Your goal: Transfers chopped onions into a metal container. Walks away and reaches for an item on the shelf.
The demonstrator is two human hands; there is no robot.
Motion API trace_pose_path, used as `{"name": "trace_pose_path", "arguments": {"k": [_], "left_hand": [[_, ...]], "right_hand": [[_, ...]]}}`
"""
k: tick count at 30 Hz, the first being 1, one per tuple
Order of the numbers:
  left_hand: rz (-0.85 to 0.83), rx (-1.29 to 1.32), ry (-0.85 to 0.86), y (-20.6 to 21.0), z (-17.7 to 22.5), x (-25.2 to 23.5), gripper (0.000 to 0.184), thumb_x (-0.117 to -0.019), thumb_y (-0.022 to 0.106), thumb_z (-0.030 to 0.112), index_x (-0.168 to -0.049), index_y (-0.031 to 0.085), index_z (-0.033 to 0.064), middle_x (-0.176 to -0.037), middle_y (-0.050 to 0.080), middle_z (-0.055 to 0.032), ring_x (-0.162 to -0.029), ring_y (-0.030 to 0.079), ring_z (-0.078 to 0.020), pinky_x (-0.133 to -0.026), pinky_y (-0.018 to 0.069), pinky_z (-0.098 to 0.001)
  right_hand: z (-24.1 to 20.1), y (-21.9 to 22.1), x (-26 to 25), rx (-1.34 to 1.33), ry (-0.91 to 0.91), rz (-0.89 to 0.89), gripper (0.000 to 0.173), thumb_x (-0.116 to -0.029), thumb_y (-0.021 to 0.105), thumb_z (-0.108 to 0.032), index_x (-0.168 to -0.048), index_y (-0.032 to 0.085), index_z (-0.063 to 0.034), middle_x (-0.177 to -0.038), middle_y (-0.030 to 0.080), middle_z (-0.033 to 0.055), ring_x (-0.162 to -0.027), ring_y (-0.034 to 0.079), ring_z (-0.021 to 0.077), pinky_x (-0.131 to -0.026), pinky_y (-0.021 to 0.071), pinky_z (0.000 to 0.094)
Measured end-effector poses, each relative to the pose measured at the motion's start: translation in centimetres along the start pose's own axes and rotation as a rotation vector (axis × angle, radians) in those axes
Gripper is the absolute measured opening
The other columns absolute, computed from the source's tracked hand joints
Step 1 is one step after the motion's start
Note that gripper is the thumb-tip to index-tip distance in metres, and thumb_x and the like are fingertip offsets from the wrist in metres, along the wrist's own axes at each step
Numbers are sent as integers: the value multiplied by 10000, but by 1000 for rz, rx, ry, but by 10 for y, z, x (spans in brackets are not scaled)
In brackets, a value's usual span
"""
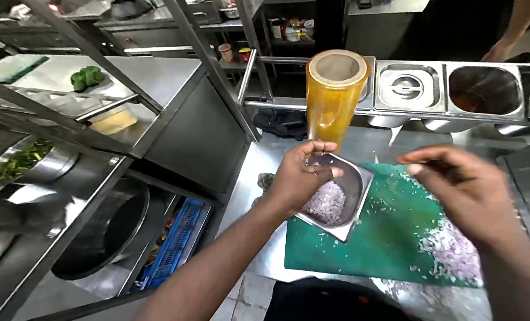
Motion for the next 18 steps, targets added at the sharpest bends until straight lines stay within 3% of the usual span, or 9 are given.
{"name": "trace_pose_path", "arguments": {"k": [2, 4, 5, 8, 10, 11, 13, 15, 18], "left_hand": [[-239, -355, 22, 20, -7, -2, 659, -806, 865, 119, -1410, 601, 117, -1415, 604, -66, -1249, 610, -177, -1077, 514, -433], [-322, -574, 30, 29, -3, -1, 329, -908, 785, 268, -1208, 747, 140, -1433, 617, -34, -1383, 514, -197, -1162, 358, -591], [-305, -617, 73, 26, 8, -2, 160, -944, 740, 250, -1028, 781, 120, -1426, 619, -41, -1401, 495, -207, -1158, 356, -587], [-267, -531, 146, 11, 33, 1, 253, -893, 765, 231, -713, 640, 106, -1467, 559, -70, -1403, 487, -205, -1069, 504, -412], [-170, -498, 182, 5, 31, 1, 227, -846, 773, 416, -878, 716, 199, -1526, 507, -24, -1374, 521, -211, -990, 573, -400], [-115, -576, 196, 2, 27, 2, 397, -858, 703, 601, -1119, 745, 305, -1603, 418, 12, -1433, 452, -230, -1053, 526, -454], [-73, -792, 238, 2, 21, 5, 790, -876, 412, 849, -1523, 487, 401, -1742, 21, -30, -1584, 24, -390, -1226, 140, -682], [-7, -880, 294, 4, 20, 8, 922, -886, 213, 883, -1609, 365, 331, -1730, -116, -107, -1555, -132, -473, -1204, -43, -740], [114, -975, 285, 8, 23, 17, 964, -906, 178, 857, -1625, 343, 236, -1698, -121, -241, -1501, -142, -596, -1140, 7, -817]], "right_hand": [[32, -41, 21, 10, 110, 108, 177, -976, 630, -217, -1119, 669, -121, -1041, 727, -14, -892, 706, 90, -807, 613, 283], [69, -71, 48, 118, 212, 121, 258, -968, 646, -302, -1124, 698, -102, -1039, 724, 17, -884, 698, 104, -798, 606, 310], [86, -86, 65, 157, 246, 143, 273, -970, 642, -311, -1119, 703, -91, -1051, 720, 21, -888, 690, 90, -807, 599, 303], [126, -127, 125, 205, 420, 310, 202, -971, 623, -176, -1095, 666, -23, -1004, 688, 32, -817, 643, 46, -758, 571, 264], [146, -152, 169, 260, 550, 415, 236, -977, 666, -133, -1161, 643, 14, -1036, 686, 122, -858, 670, 168, -768, 587, 389], [157, -157, 190, 291, 588, 430, 353, -954, 712, -168, -1239, 615, 15, -1141, 675, 174, -977, 682, 250, -828, 592, 469], [172, -147, 220, 427, 560, 350, 732, -867, 774, -411, -1417, 514, -3, -1423, 544, 237, -1290, 557, 371, -1015, 507, 581], [166, -112, 232, 671, 401, 236, 955, -782, 695, -741, -1446, 545, -70, -1519, 451, 283, -1406, 428, 481, -1113, 385, 680], [162, -55, 235, 938, 170, 128, 694, -879, 447, -843, -1424, 568, -431, -1524, 528, 97, -1443, 415, 435, -1108, 319, 740]]}}
Point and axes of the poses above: each hand's wrist, its own x-axis away from the middle knuckle, its own y-axis out of the palm, z = x × y, the point moved 10 cm from there along -x, towards the middle knuckle
